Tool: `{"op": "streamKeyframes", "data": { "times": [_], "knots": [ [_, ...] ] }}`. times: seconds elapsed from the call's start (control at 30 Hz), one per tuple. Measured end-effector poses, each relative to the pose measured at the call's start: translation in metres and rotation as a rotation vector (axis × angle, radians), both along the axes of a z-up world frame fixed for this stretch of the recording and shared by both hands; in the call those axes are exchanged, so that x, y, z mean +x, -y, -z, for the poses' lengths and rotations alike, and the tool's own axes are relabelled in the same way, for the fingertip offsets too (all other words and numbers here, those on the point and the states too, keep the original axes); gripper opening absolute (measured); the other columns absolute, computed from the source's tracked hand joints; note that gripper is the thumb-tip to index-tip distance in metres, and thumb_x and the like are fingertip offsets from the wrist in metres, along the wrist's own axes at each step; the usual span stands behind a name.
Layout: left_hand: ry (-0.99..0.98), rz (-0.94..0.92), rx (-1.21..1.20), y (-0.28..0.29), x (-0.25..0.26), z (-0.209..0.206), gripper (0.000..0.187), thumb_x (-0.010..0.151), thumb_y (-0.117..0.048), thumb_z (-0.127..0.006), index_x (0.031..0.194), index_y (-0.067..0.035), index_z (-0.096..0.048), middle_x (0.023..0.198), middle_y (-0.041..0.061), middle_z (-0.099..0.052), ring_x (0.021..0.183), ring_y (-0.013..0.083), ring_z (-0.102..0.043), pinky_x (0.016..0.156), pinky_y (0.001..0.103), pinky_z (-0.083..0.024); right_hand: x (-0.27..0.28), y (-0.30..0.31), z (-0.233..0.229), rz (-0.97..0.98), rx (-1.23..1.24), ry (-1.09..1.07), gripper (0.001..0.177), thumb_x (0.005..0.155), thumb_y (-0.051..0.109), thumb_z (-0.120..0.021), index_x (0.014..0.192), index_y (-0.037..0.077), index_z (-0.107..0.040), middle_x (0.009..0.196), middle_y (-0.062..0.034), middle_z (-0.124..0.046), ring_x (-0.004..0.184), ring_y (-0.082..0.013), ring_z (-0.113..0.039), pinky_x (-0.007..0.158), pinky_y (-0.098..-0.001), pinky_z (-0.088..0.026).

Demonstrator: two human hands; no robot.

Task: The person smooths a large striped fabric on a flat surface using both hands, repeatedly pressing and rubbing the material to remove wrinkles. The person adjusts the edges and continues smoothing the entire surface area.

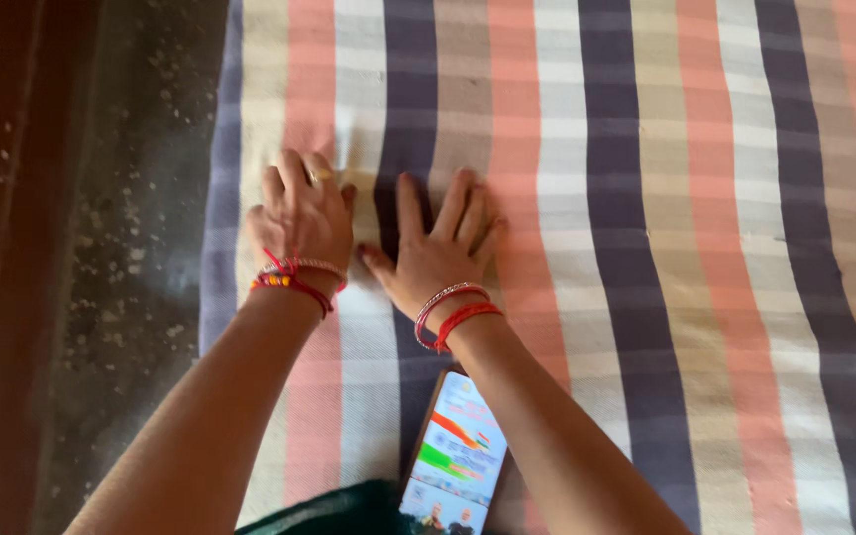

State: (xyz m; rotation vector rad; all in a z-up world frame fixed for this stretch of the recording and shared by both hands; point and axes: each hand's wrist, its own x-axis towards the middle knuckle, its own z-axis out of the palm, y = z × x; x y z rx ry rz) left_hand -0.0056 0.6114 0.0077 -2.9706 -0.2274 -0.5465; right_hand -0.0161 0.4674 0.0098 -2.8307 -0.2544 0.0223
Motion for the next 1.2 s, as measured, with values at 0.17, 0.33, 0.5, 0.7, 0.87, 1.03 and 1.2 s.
{"op": "streamKeyframes", "data": {
  "times": [0.17,0.33,0.5,0.7,0.87,1.03,1.2],
  "knots": [
    [-0.048,0.025,-0.036,-0.022,-0.009,-0.015,0.073,0.09,-0.061,-0.067,0.132,-0.002,-0.061,0.143,0.013,-0.052,0.116,0.0289,-0.053,0.082,0.045,-0.048,0.036,0.026,0.0,0.106,0.1,-0.043,0.085,0.09,0.058,-0.062,0.159,0.02,-0.032,0.17,-0.0188,-0.021,0.162,-0.0388,-0.014,0.124,-0.0602,-0.026],
    [-0.034,0.1,-0.071,-0.028,-0.008,-0.001,0.066,0.099,-0.056,-0.061,0.138,-0.002,-0.06,0.162,0.018,-0.036,0.137,0.036,-0.04,0.109,0.054,-0.036,0.053,0.048,0.013,0.161,-0.048,0.057,0.086,0.098,0.068,-0.048,0.161,0.014,-0.023,0.166,-0.0161,-0.008,0.152,-0.0425,-0.005,0.116,-0.0686,-0.007],
    [0.059,0.437,0.016,-0.035,-0.001,0.019,0.059,0.099,-0.027,-0.056,0.154,-0.008,-0.053,0.169,0.01,-0.035,0.157,0.0303,-0.019,0.125,0.052,-0.02,0.031,0.021,0.014,-0.255,-0.122,-0.003,0.079,0.097,0.065,-0.046,0.159,0.022,-0.024,0.17,-0.0082,-0.007,0.154,-0.0358,-0.003,0.117,-0.0677,-0.006],
    [0.04,0.518,-0.007,-0.04,0.005,0.028,0.053,0.102,-0.022,-0.057,0.153,-0.009,-0.048,0.164,0.009,-0.043,0.154,0.0274,-0.034,0.126,0.046,-0.026,0.05,0.058,-0.002,0.012,-0.008,-0.135,0.109,0.076,0.075,-0.058,0.162,0.021,-0.017,0.169,-0.0169,0.002,0.154,-0.0392,0.007,0.119,-0.0649,-0.001],
    [0.033,0.524,-0.106,-0.037,0.002,0.015,0.054,0.096,-0.019,-0.057,0.149,-0.008,-0.051,0.161,0.009,-0.045,0.151,0.0268,-0.037,0.123,0.047,-0.027,0.052,0.054,0.013,0.046,-0.182,-0.17,0.114,0.085,0.084,-0.044,0.163,0.014,0.002,0.169,-0.0186,0.014,0.153,-0.0384,0.018,0.12,-0.0629,0.006],
    [0.059,0.524,-0.114,-0.038,0.004,0.018,0.05,0.1,-0.018,-0.057,0.149,-0.011,-0.052,0.163,0.006,-0.045,0.152,0.0244,-0.037,0.125,0.046,-0.027,0.054,0.053,0.014,0.053,-0.213,-0.194,0.112,0.087,0.085,-0.036,0.162,0.016,0.008,0.169,-0.0162,0.016,0.154,-0.0367,0.019,0.121,-0.0613,0.006],
    [0.073,0.529,-0.119,-0.039,0.003,0.023,0.047,0.104,-0.019,-0.056,0.15,-0.012,-0.052,0.164,0.006,-0.045,0.153,0.0244,-0.038,0.126,0.045,-0.028,0.052,0.051,0.009,0.073,-0.217,-0.241,0.112,0.085,0.085,-0.036,0.163,0.019,0.009,0.17,-0.0138,0.016,0.155,-0.0348,0.018,0.122,-0.0599,0.005]
  ]
}}
